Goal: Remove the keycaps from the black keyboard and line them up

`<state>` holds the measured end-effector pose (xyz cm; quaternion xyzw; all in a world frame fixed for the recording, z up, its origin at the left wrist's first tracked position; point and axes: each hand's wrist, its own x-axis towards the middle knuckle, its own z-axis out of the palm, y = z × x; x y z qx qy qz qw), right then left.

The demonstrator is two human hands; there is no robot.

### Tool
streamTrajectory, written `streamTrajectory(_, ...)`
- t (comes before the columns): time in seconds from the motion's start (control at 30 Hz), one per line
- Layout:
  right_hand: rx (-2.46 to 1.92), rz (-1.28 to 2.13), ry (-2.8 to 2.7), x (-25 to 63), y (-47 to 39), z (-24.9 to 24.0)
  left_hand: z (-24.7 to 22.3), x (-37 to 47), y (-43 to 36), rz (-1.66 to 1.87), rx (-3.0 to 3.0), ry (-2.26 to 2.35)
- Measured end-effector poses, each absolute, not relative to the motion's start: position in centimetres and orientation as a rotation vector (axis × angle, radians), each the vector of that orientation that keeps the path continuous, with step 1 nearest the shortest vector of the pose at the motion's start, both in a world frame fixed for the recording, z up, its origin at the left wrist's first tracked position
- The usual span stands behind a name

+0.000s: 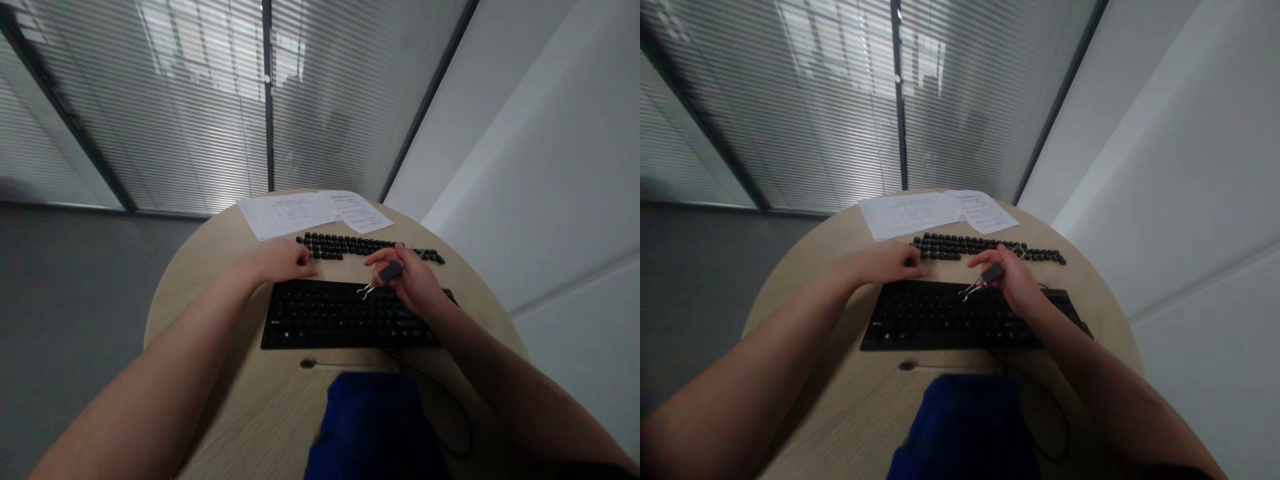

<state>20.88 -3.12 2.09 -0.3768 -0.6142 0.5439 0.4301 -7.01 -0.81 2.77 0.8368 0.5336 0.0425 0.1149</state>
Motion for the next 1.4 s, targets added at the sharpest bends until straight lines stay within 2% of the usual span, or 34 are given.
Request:
streamTrajectory(0.1,-0.902,1.628,-1.349,20.2,-3.8,0.6,2.4,-6.2,-1.1,0.203,2.478,1.521)
streamTrajectory(0.37,-0.772,1.706,-1.513,20.2,-4.2,-1.6,0.5,-5.4,-0.7,0.204,2.483,1.387)
streamTrajectory(0.87,-0.951,1.289,-1.69,19.4,-5.5,-2.6,-0.4,-5.2,-0.5,0.228,2.484,1.314)
streamTrajectory(1.4,-0.924,1.305,-1.842,19.6,-5.9,-2.5,0.0,-4.9,-0.6,0.206,2.432,1.327)
